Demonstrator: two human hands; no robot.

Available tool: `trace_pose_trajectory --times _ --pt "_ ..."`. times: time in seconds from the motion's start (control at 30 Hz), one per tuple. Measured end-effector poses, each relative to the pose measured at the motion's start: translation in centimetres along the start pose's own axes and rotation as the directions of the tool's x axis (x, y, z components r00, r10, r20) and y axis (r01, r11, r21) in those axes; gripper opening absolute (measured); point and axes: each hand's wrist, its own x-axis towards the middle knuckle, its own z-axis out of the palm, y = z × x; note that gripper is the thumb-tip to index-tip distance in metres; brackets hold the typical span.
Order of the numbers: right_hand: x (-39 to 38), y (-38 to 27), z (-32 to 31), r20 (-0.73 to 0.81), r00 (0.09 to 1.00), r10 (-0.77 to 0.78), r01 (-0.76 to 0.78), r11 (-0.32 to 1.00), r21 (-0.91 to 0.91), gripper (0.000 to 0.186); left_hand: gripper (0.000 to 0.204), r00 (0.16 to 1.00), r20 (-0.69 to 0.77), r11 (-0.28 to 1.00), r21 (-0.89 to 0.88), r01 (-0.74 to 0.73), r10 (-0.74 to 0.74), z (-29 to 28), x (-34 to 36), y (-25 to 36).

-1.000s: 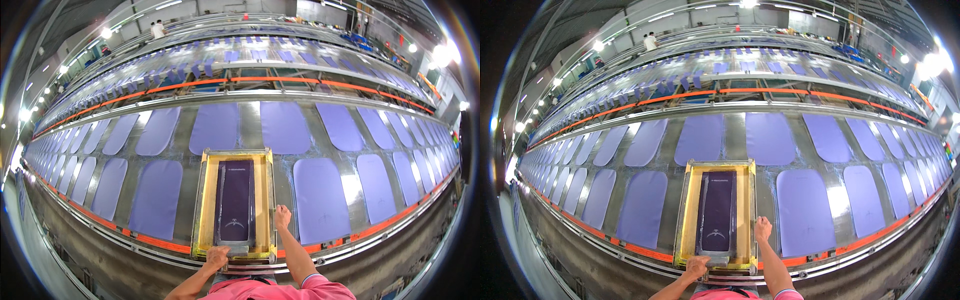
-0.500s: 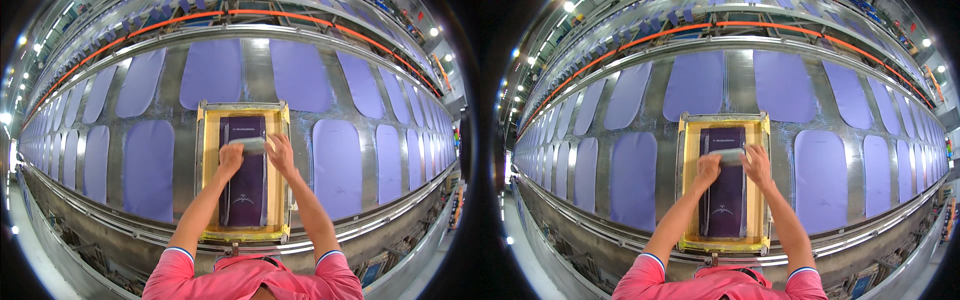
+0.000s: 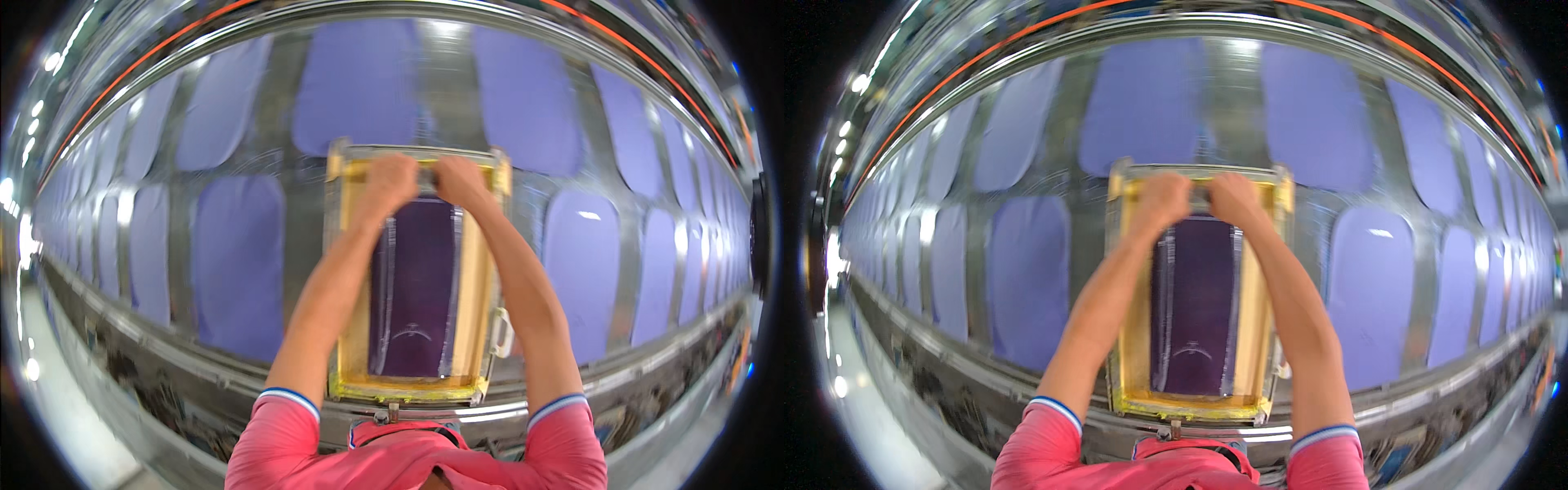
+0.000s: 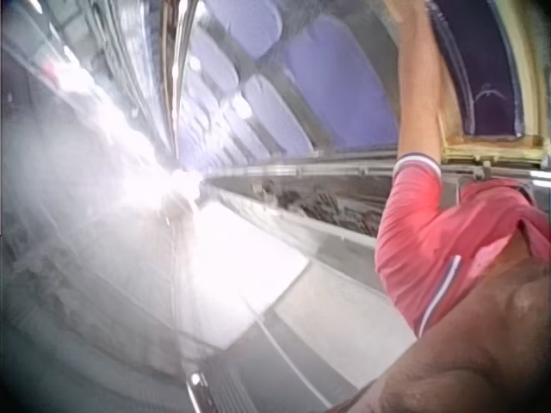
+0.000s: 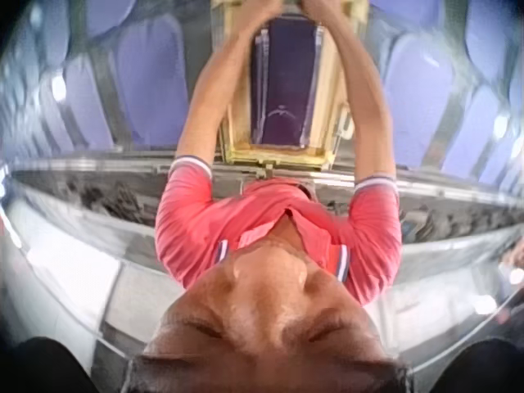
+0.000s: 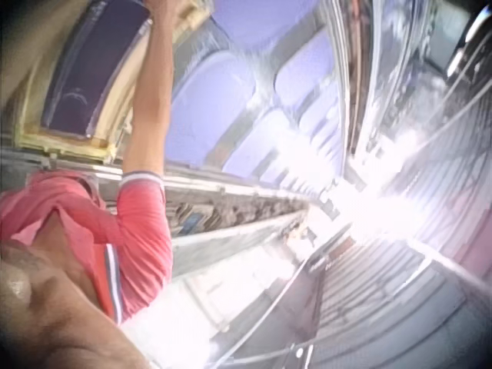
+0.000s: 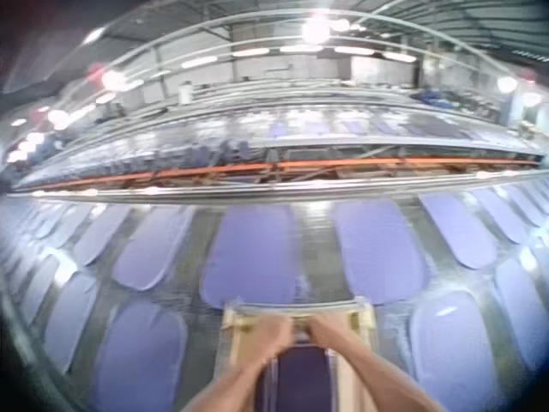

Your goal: The person uses a squeegee to pull purple ink across a screen printing frame placed over a purple garment on a conveyor. The person repeatedly repositions the frame and repeats the squeegee stroke to apply ink to the garment.

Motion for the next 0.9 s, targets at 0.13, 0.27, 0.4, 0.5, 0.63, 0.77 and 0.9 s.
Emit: trace_pose_trajectory --times 0.13,0.27,0.4,0.5,0.63,0.77,0.9 --pt "-10.2 -2.4 0.9 0.136 0.988 0.071 -0.068 0.997 -0.032 0.031 0.012 0.994 -0.053 0.987 -0.123 -0.106 0.100 2.7 -8.2 4.3" --pt "-17.6 -9.7 2.7 -0.138 0.980 -0.146 0.159 0.984 0.087 0.008 0.007 0.999 -0.033 1.000 -0.006 0.029 -0.029 3.1 -19.1 5.6" --pt "-28.3 -14.2 4.6 -0.200 0.949 -0.244 0.283 0.939 0.194 0.007 0.008 0.996 -0.069 0.996 -0.081 0.043 -0.049 6.5 -31.0 9.0" --pt "-34.9 -18.2 4.1 -0.090 0.980 -0.176 0.188 0.969 0.159 0.008 0.007 0.997 0.013 0.989 -0.126 0.075 -0.074 7.1 -38.2 11.5" --pt "-37.7 -21.3 3.6 -0.083 0.978 -0.193 0.208 0.949 0.238 0.007 0.006 0.991 0.132 0.995 -0.093 0.042 -0.030 5.4 -41.4 12.3" --pt "-33.1 -19.6 3.1 0.069 0.993 -0.099 0.084 0.977 0.195 0.005 0.012 0.985 0.141 0.993 -0.042 0.109 -0.103 2.8 -37.0 9.6" --pt "-25.3 -14.4 1.0 0.007 0.998 -0.054 0.052 0.980 0.193 0.008 0.012 0.994 0.105 0.999 -0.032 0.020 -0.016 1.5 -27.3 7.4"
